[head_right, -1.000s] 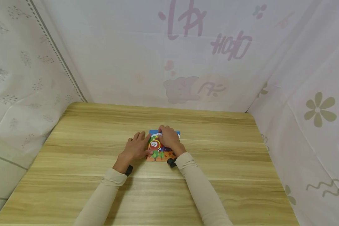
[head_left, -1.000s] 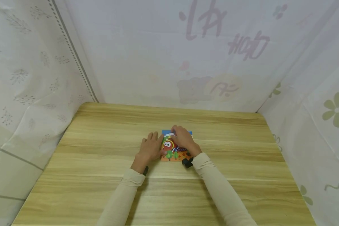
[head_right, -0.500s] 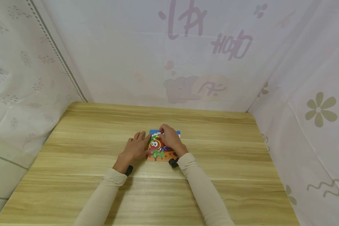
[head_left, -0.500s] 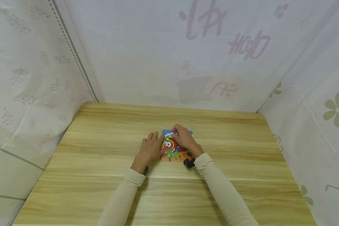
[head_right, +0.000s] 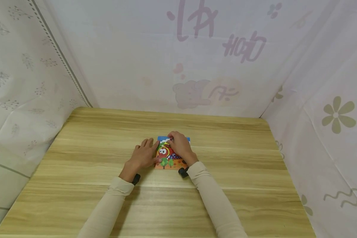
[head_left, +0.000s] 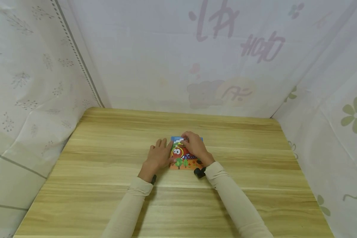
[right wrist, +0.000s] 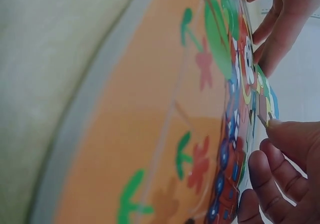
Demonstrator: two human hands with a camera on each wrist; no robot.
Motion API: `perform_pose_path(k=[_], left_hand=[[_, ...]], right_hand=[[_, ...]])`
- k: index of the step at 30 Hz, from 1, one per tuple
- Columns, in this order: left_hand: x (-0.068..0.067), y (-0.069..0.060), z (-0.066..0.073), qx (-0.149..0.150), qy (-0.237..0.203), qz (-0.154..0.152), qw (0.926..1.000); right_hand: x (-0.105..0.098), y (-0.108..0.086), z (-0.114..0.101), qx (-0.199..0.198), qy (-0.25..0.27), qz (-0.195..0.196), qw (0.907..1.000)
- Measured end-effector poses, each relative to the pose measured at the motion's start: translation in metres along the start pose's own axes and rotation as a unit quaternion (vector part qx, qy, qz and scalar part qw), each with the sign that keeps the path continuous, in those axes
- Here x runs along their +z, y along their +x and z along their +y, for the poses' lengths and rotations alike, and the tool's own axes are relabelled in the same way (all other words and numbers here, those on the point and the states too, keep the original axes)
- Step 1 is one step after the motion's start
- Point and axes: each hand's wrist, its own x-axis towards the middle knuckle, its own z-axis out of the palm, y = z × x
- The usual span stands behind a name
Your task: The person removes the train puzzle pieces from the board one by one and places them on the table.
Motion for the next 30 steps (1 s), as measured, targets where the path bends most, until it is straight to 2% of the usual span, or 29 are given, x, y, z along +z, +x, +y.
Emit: perform_pose_path(k=[10, 17, 22, 30], left_hand=[[-0.001, -0.001, 0.000, -0.001, -0.012, -0.007, 0.9999], [-0.002, -0.001, 0.001, 0.001, -0.014, -0.007, 0.9999], [-0.002, -0.001, 0.001, 0.001, -0.015, -0.008, 0.9999], [-0.001, -0.002, 0.000, -0.002, -0.017, -0.007, 0.9998]], right_hand=[[-0.003, -0.002, -0.001, 0.001, -0.062, -0.001, 0.9981], [-0.012, -0.004, 0.009, -0.003, -0.055, 0.026, 0.9982], [-0.032, -0.009, 0.026, 0.004, -0.031, 0.036, 0.9989], [-0.072, -0.029, 0.072, 0.040, -0.005, 0.053, 0.9978]])
